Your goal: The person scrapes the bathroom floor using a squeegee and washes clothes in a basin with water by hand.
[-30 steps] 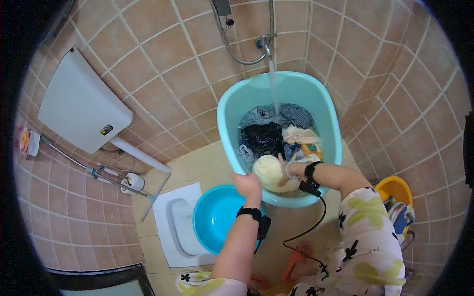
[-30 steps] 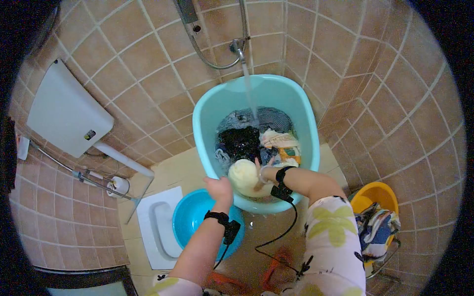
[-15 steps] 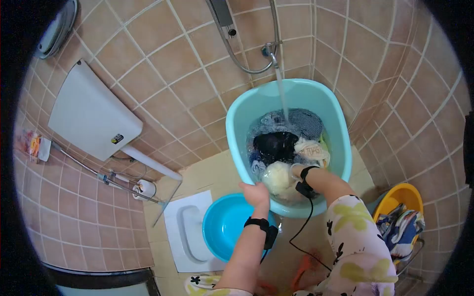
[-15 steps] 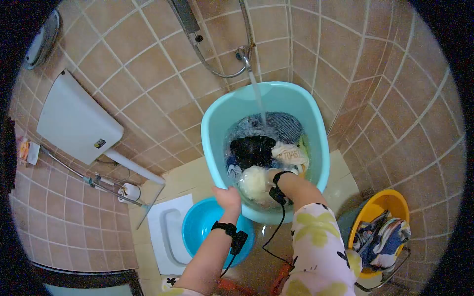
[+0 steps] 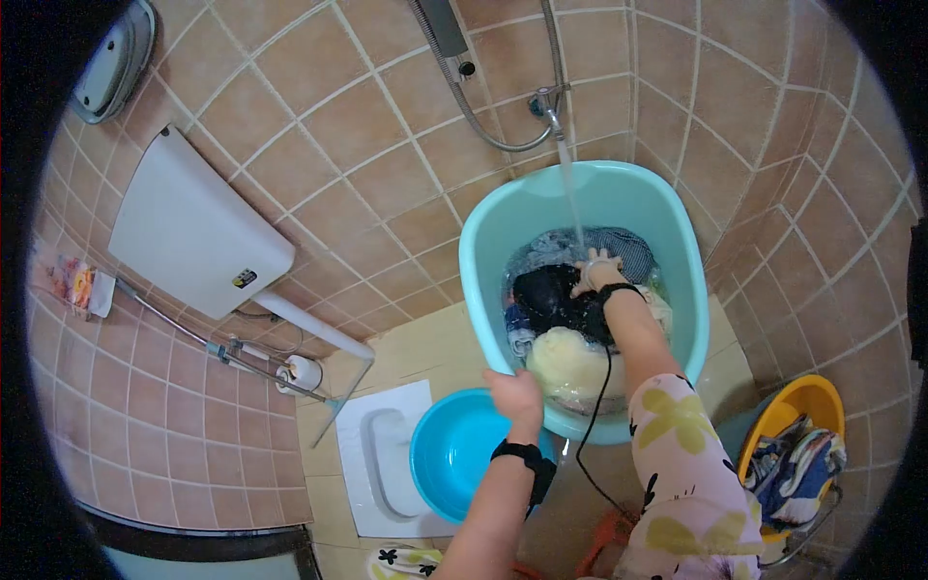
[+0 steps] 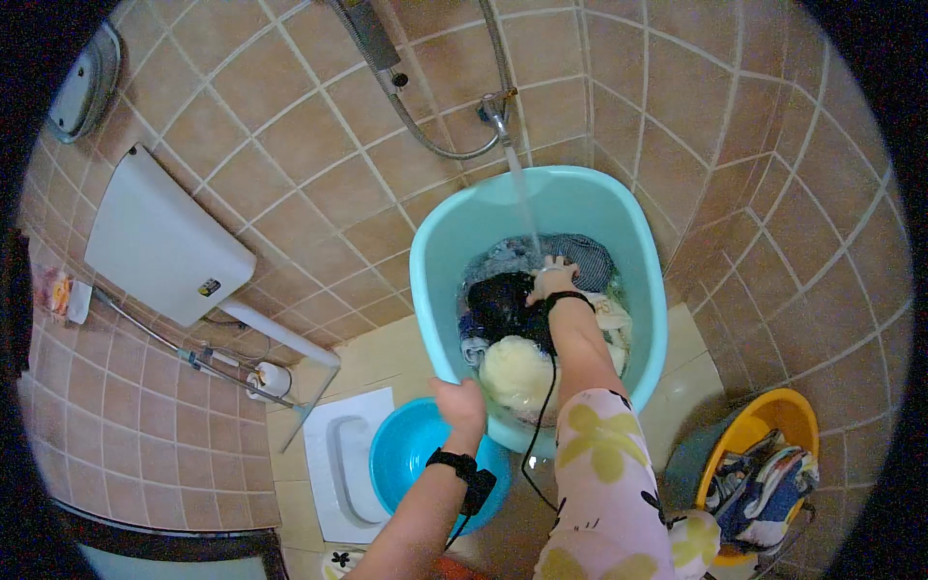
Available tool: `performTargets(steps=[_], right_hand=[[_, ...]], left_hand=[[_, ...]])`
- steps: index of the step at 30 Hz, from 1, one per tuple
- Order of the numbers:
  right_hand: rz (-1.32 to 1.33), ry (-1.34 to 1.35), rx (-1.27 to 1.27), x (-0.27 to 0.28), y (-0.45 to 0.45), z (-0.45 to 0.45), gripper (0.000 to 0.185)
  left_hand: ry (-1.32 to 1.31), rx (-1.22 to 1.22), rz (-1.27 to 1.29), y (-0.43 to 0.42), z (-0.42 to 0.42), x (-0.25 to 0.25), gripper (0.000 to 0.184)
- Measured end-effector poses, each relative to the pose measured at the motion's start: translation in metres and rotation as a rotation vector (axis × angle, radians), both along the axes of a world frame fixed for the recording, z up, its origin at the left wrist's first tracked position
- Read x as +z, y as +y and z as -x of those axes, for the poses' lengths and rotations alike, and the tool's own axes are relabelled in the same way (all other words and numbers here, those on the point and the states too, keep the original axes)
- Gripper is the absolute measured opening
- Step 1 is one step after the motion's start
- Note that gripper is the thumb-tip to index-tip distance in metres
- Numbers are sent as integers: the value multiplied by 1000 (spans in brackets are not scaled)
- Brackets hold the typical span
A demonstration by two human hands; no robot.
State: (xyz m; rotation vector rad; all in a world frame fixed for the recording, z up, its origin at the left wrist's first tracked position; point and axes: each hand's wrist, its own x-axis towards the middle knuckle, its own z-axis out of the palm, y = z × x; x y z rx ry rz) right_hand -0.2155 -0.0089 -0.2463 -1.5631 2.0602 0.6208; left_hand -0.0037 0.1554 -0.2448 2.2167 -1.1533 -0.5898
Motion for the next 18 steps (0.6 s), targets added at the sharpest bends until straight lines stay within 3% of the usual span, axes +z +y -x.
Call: performTargets(steps=[4, 6, 7, 11, 13, 15, 18], right_hand=[[179, -114, -26, -42, 4, 13, 76], [106, -235, -17, -37, 12, 10, 60], [193, -208, 10, -39, 23, 3, 51], [194, -353, 145, -8, 86, -19, 43], [158, -391, 200, -14, 111, -28, 39], [47, -443, 269, 35, 151, -44, 39], [23, -410, 416, 51, 197, -53, 38]], left_hand=[[-6, -12, 31, -1, 0, -10, 31], [0, -7, 35, -1, 1, -12, 31], [1, 6, 42, -1, 1, -11, 30], [141, -24, 70, 1, -1, -10, 31], [76, -33, 101, 1, -1, -13, 31], [83, -29, 80, 1, -2, -10, 32], [97, -53, 72, 5, -3, 0, 32]])
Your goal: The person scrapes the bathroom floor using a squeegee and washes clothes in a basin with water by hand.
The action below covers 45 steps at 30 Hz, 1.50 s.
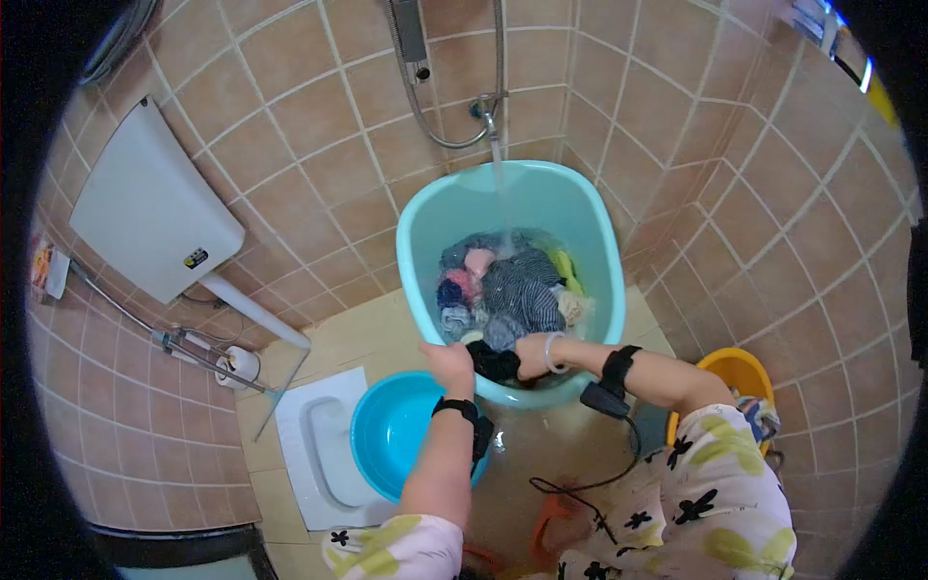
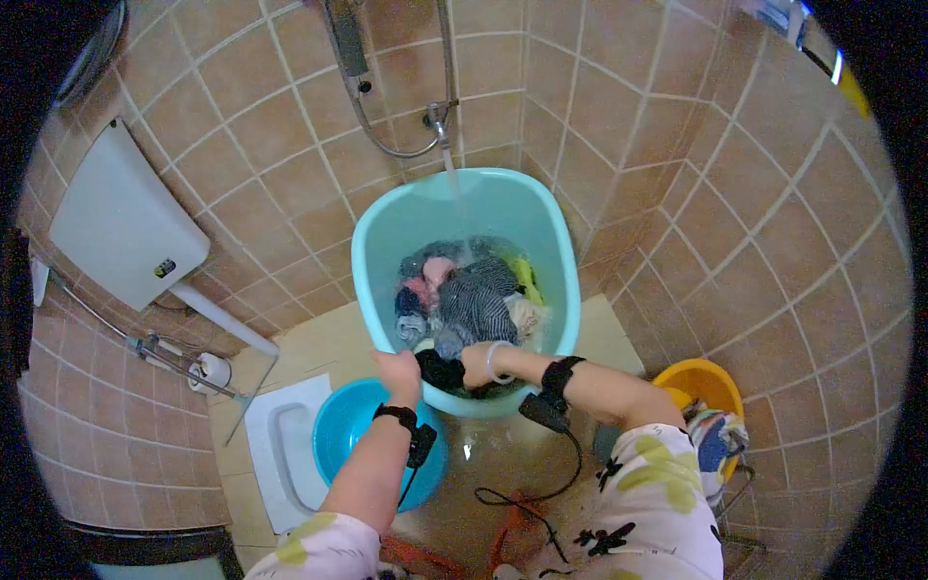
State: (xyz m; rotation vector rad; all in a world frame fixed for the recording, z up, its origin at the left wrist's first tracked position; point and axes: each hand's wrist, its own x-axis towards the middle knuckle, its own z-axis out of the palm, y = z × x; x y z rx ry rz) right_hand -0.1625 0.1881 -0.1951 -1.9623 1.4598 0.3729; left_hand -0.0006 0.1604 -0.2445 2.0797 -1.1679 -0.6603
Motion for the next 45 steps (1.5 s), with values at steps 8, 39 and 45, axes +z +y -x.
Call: performTargets(steps=[8, 39, 45], right_hand=[[718, -126, -208, -21, 116, 37, 43], [1205, -8, -283, -48, 119, 27, 31], [1176, -23, -300, -52, 119, 31, 32]], left_hand=[[0, -21, -63, -5, -4, -6, 35], [-95, -49, -61, -3, -5, -6, 37], [-693, -528, -344, -43, -21, -10, 73]])
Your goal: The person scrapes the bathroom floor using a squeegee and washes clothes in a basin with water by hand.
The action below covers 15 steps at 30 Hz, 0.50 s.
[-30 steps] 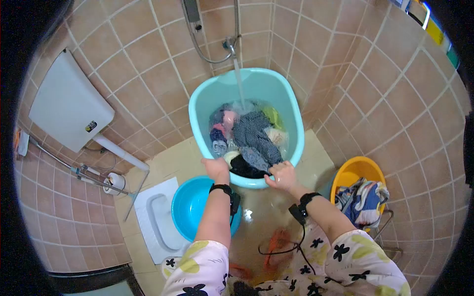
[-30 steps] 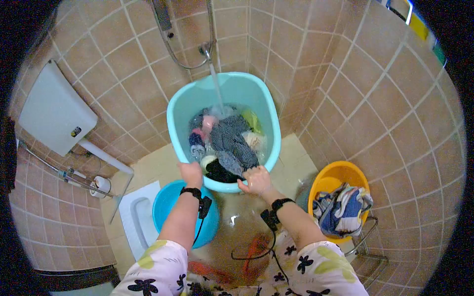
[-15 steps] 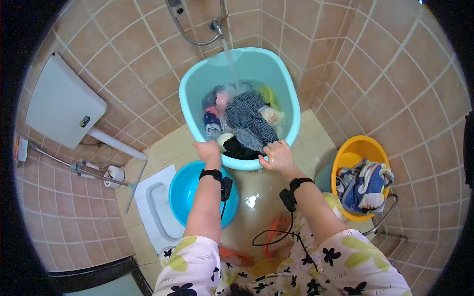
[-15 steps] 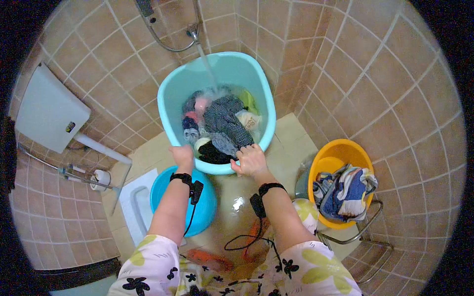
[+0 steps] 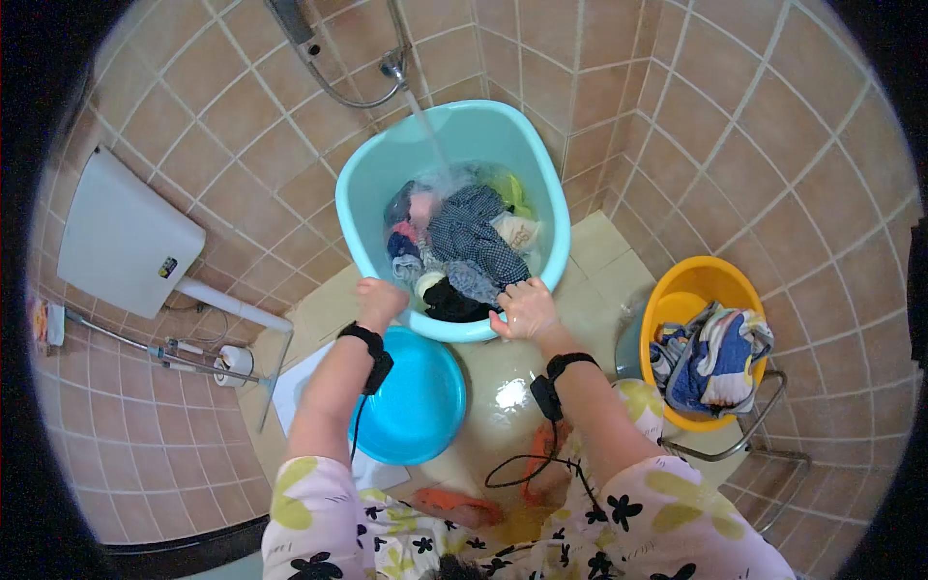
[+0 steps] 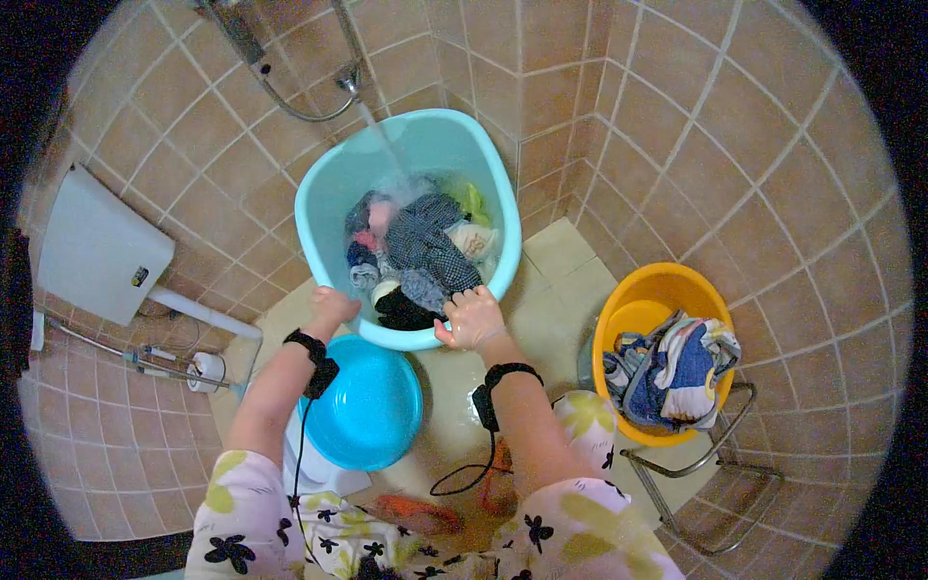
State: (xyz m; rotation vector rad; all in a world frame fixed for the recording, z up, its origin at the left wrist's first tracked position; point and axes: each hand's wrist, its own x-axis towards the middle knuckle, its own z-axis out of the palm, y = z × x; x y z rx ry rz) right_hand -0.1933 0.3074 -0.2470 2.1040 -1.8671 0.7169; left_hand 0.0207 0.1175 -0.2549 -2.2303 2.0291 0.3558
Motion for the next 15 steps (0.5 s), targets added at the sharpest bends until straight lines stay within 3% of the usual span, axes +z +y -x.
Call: performTargets(steps=[1, 3, 5, 9, 11, 15], right_hand=[[2, -6, -8, -1, 0, 1, 32], [45, -11, 5, -1, 0, 2, 32], [5, -31, -5, 1, 0, 2, 31], [1, -44, -8, 0, -1, 4, 32], [19, -74, 9, -1, -2, 3, 31], [-35, -99, 7, -1, -1, 4, 31]], left_hand=[[-139, -67, -68, -3, 5, 12, 84], [-445, -580, -93, 10, 21, 65, 98], [-293, -676, 5, -1, 55, 55, 108], [-230, -1110, -257, 13, 144, 35, 113], [-180, -1000, -473, 20, 169, 7, 109], [-245, -990, -440, 21, 179, -37, 110]])
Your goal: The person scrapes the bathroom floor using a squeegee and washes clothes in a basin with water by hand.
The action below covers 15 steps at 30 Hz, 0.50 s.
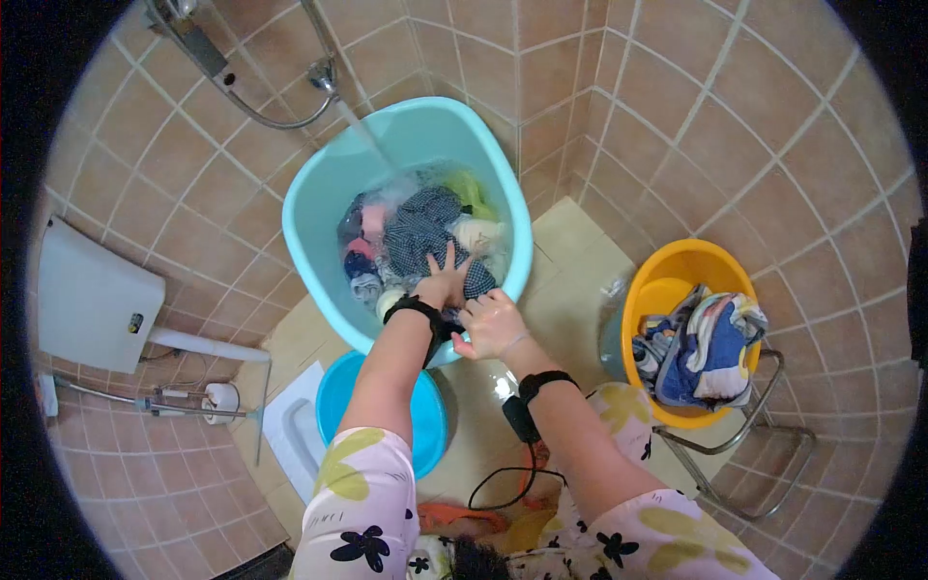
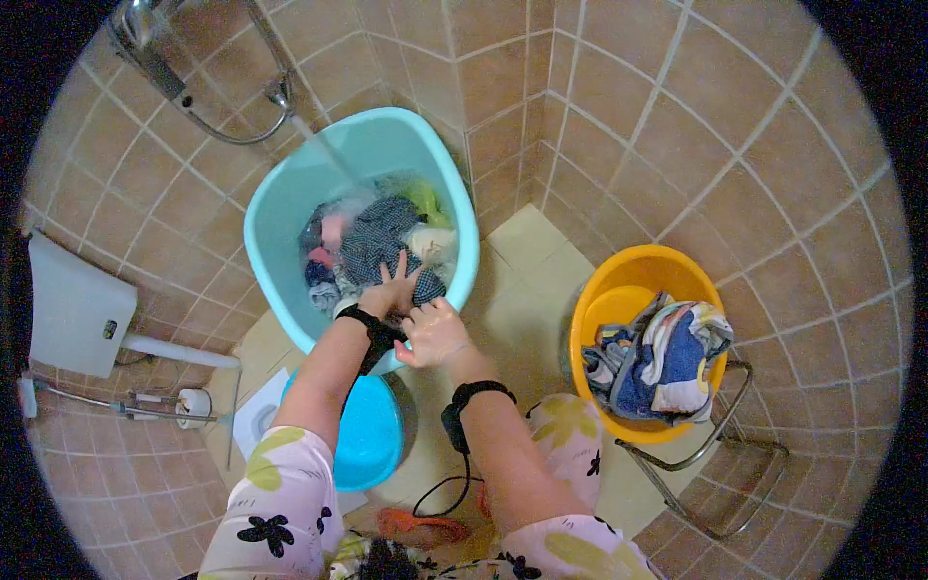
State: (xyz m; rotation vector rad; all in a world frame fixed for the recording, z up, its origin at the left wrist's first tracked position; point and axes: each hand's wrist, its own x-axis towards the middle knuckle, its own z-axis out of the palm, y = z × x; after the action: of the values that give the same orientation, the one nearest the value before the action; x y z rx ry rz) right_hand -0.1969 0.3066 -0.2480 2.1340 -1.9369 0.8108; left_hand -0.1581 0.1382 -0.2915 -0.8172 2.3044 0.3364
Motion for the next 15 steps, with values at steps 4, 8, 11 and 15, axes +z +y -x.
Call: performTargets(steps=[4, 8, 11, 15], right_hand=[[36, -10, 1, -1, 0, 0, 32], [103, -5, -16, -1, -2, 0, 26], [88, -8, -16, -3, 0, 0, 26], [51, 2, -6, -3, 0, 2, 30]], left_hand=[[59, -21, -94, 2, -11, 26, 112], [52, -112, -233, -27, -17, 7, 104], [21, -148, -339, -23, -41, 37, 91], [60, -194, -636, -6, -99, 56, 93]])
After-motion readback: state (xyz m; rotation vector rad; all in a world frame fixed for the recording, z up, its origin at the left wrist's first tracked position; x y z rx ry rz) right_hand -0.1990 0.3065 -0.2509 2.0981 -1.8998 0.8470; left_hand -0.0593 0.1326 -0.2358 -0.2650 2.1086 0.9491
